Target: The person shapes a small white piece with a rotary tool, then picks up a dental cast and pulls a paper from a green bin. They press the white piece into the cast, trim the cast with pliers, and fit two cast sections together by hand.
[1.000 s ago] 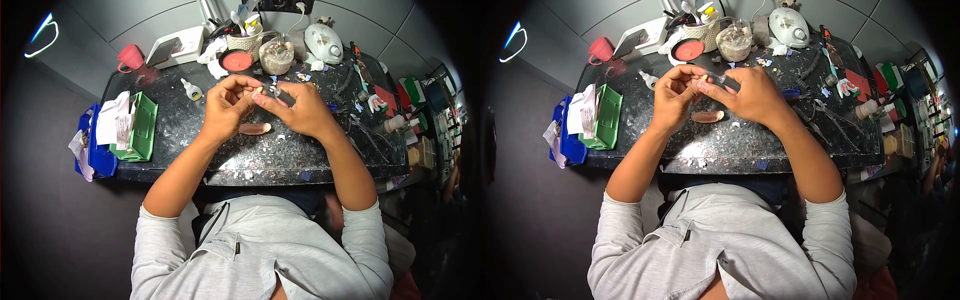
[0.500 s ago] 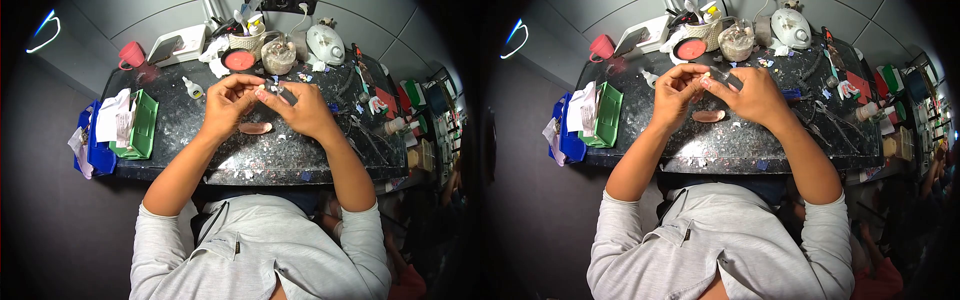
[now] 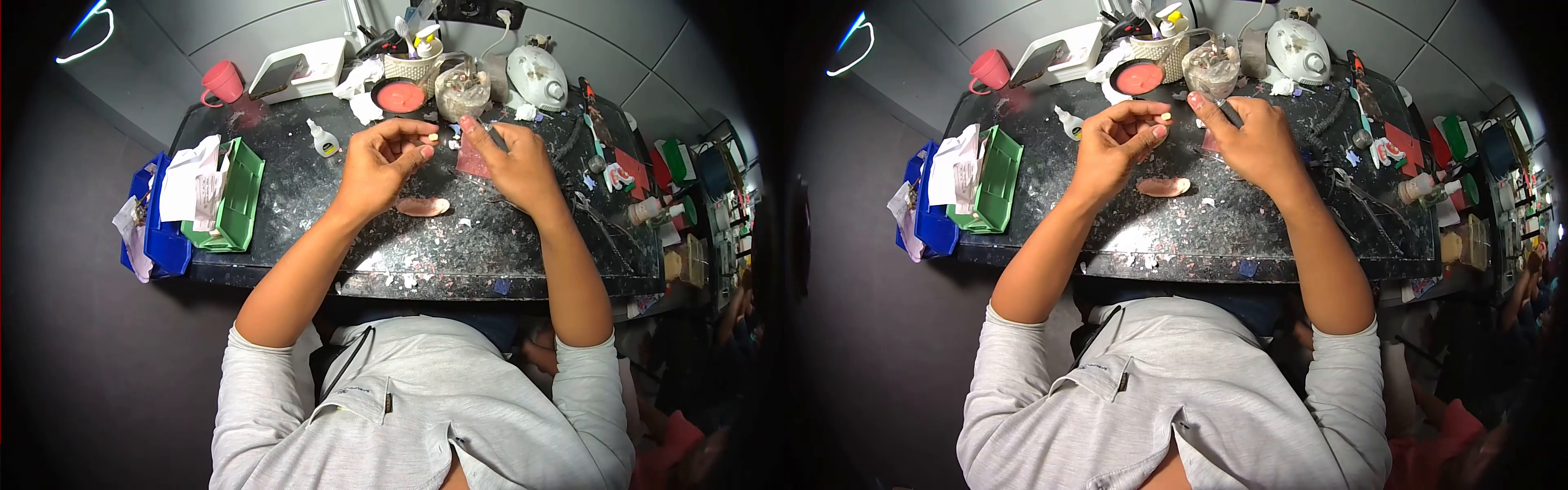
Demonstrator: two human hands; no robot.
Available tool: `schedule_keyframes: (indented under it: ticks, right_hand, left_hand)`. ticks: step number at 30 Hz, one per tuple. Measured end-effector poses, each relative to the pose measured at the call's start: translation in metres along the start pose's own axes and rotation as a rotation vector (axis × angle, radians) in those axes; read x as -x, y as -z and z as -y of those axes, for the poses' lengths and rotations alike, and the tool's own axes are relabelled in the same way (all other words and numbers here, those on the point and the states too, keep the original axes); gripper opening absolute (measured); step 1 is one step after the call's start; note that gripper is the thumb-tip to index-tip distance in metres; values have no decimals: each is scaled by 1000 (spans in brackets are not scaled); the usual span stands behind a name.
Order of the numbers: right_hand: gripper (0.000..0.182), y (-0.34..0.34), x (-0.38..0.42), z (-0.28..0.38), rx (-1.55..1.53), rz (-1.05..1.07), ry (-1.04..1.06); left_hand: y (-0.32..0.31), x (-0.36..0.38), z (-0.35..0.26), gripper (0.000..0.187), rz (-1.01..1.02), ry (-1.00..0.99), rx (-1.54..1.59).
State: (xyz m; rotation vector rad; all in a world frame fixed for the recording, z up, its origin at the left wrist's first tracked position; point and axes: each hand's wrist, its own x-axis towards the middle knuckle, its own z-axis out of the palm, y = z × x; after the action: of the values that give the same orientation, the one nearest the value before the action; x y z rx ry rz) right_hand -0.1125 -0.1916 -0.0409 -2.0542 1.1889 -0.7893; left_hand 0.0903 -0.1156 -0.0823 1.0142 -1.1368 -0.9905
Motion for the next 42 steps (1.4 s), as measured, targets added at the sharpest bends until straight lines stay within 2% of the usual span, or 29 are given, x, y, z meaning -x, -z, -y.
schedule_keyframes:
  ticks: [11,22,34,42]
  right_hand:
    - [66,1,1,1,8,7,24]
    - [59,1,6,9,10,2,67]
    - [60,0,6,8,44,5,69]
    - [60,0,6,7,32,23,73]
  left_hand:
    - [3,-2,2,22,30,2,60]
    - [2,-2,1,21,19,11,39]
    - [4,-3,0,19,15,46,64]
    - [2,-3,2,17,-1,3,50]
